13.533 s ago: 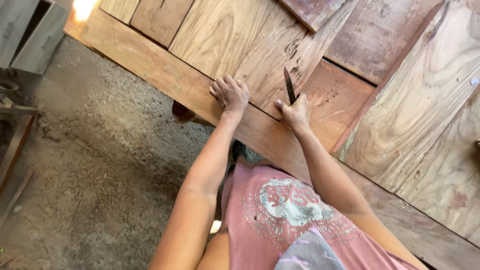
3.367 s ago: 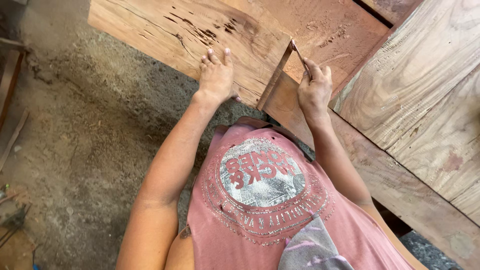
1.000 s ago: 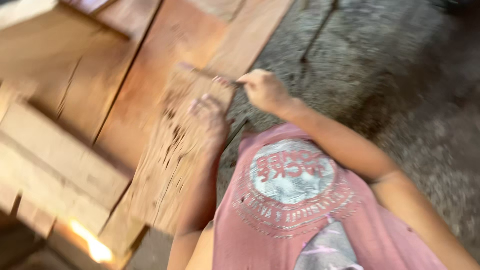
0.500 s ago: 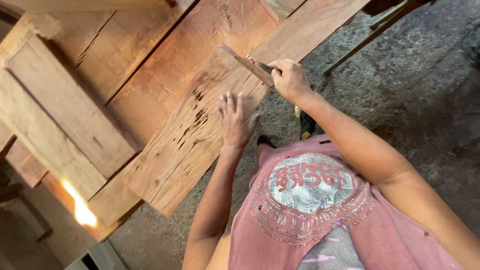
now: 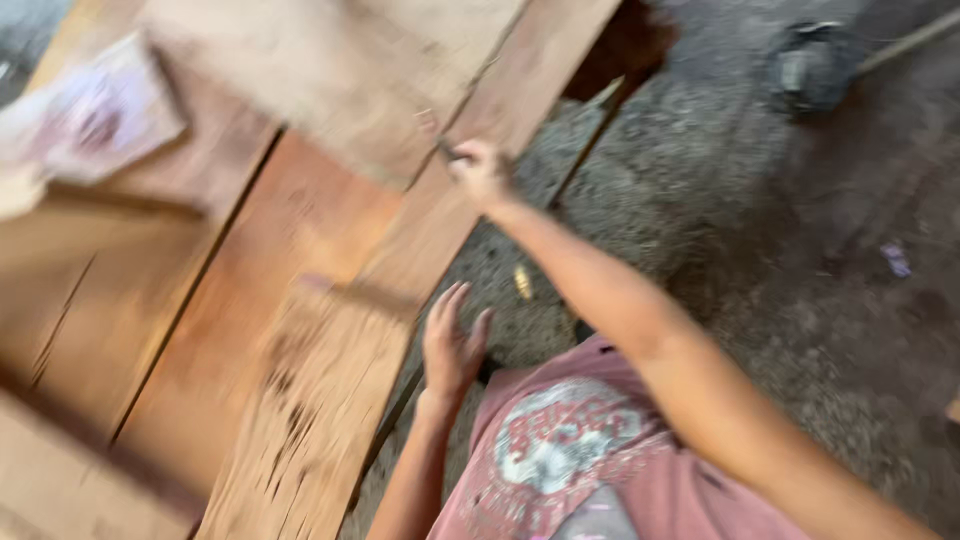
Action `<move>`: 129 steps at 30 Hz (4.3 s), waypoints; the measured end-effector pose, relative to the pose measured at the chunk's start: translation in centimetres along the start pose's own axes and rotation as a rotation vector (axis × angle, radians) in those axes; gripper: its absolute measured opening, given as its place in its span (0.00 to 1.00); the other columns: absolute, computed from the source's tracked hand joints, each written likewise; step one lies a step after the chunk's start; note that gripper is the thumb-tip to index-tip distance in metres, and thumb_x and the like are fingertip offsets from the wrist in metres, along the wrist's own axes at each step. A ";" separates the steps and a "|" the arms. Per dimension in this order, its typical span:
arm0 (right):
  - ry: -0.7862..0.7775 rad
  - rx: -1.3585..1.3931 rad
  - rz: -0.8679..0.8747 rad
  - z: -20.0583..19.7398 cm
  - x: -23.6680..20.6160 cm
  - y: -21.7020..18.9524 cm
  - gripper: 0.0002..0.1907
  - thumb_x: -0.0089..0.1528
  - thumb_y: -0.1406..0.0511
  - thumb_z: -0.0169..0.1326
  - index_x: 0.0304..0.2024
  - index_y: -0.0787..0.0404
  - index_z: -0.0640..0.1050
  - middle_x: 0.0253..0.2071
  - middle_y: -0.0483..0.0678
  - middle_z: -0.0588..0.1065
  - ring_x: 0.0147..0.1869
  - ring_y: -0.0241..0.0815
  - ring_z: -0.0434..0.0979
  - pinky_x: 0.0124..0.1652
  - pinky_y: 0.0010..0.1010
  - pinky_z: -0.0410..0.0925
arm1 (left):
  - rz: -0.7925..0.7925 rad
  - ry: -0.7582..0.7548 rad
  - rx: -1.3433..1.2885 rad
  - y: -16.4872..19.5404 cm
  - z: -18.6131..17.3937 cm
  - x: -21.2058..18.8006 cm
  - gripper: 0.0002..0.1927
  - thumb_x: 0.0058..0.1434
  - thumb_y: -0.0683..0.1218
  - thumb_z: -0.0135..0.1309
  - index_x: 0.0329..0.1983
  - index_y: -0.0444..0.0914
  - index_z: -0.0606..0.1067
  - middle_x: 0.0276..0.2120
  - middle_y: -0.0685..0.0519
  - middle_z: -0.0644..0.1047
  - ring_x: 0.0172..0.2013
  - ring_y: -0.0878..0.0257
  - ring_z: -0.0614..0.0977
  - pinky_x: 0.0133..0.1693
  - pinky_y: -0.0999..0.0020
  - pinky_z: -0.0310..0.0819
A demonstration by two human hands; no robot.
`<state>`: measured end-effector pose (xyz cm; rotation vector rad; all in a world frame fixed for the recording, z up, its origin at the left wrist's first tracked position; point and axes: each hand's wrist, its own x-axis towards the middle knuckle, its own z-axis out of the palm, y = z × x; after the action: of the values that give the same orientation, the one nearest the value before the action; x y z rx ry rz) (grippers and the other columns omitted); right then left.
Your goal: The person mixes wood filler in a can, then uses a small putty knife to spread filler into the seams and cracks between wooden furniture panels on a workbench. They reposition and flip boards to reach the seams, hand one board to a coworker, and continue filling the remaining seams.
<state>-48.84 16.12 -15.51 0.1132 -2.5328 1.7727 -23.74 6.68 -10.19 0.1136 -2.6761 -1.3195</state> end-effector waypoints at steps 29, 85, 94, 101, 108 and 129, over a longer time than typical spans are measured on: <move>1.067 0.027 0.922 -72.6 -1.9 21.3 0.06 0.65 0.66 0.56 0.42 0.62 0.80 0.26 0.40 0.73 0.24 0.30 0.65 0.24 0.27 0.59 | 0.310 -0.947 -0.331 38.2 66.3 39.8 0.09 0.58 0.43 0.65 0.31 0.33 0.78 0.26 0.47 0.78 0.27 0.60 0.77 0.32 0.67 0.74; 2.383 0.268 0.443 -141.7 -16.9 55.2 0.11 0.64 0.70 0.55 0.48 0.71 0.77 0.33 0.49 0.77 0.32 0.36 0.74 0.33 0.26 0.66 | 1.019 -1.489 -0.321 98.0 153.8 19.5 0.06 0.62 0.45 0.60 0.34 0.38 0.81 0.31 0.51 0.82 0.27 0.62 0.84 0.31 0.67 0.79; 2.199 0.186 0.496 -160.0 -14.8 62.7 0.08 0.64 0.70 0.56 0.45 0.69 0.80 0.35 0.42 0.76 0.36 0.29 0.71 0.37 0.21 0.65 | 0.976 -1.455 -0.389 108.6 164.4 19.3 0.08 0.58 0.44 0.64 0.33 0.35 0.80 0.29 0.47 0.81 0.27 0.60 0.83 0.32 0.66 0.76; 2.231 0.193 0.549 -174.5 -15.5 73.0 0.09 0.64 0.68 0.57 0.44 0.69 0.79 0.31 0.43 0.75 0.33 0.30 0.70 0.33 0.23 0.63 | 1.094 -1.462 -0.375 114.3 178.5 19.0 0.06 0.58 0.44 0.62 0.34 0.36 0.80 0.30 0.47 0.82 0.28 0.60 0.84 0.33 0.67 0.77; 2.353 0.190 0.369 -193.7 -13.8 79.2 0.11 0.61 0.68 0.59 0.45 0.69 0.79 0.29 0.40 0.74 0.31 0.28 0.71 0.32 0.22 0.65 | 1.137 -1.422 -0.315 126.0 193.6 19.6 0.07 0.59 0.45 0.64 0.33 0.36 0.81 0.28 0.48 0.81 0.27 0.62 0.81 0.33 0.66 0.76; 2.881 0.162 0.664 -209.6 -0.1 84.8 0.09 0.64 0.70 0.54 0.44 0.69 0.80 0.32 0.45 0.77 0.33 0.32 0.72 0.34 0.25 0.67 | 1.399 -2.086 -0.458 142.6 228.2 14.4 0.09 0.58 0.46 0.64 0.31 0.36 0.80 0.27 0.47 0.80 0.26 0.58 0.81 0.31 0.64 0.77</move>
<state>-56.72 241.98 -23.13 -1.6558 -0.0621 0.3092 -77.16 269.86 -32.33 -3.6738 -1.1921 -1.2169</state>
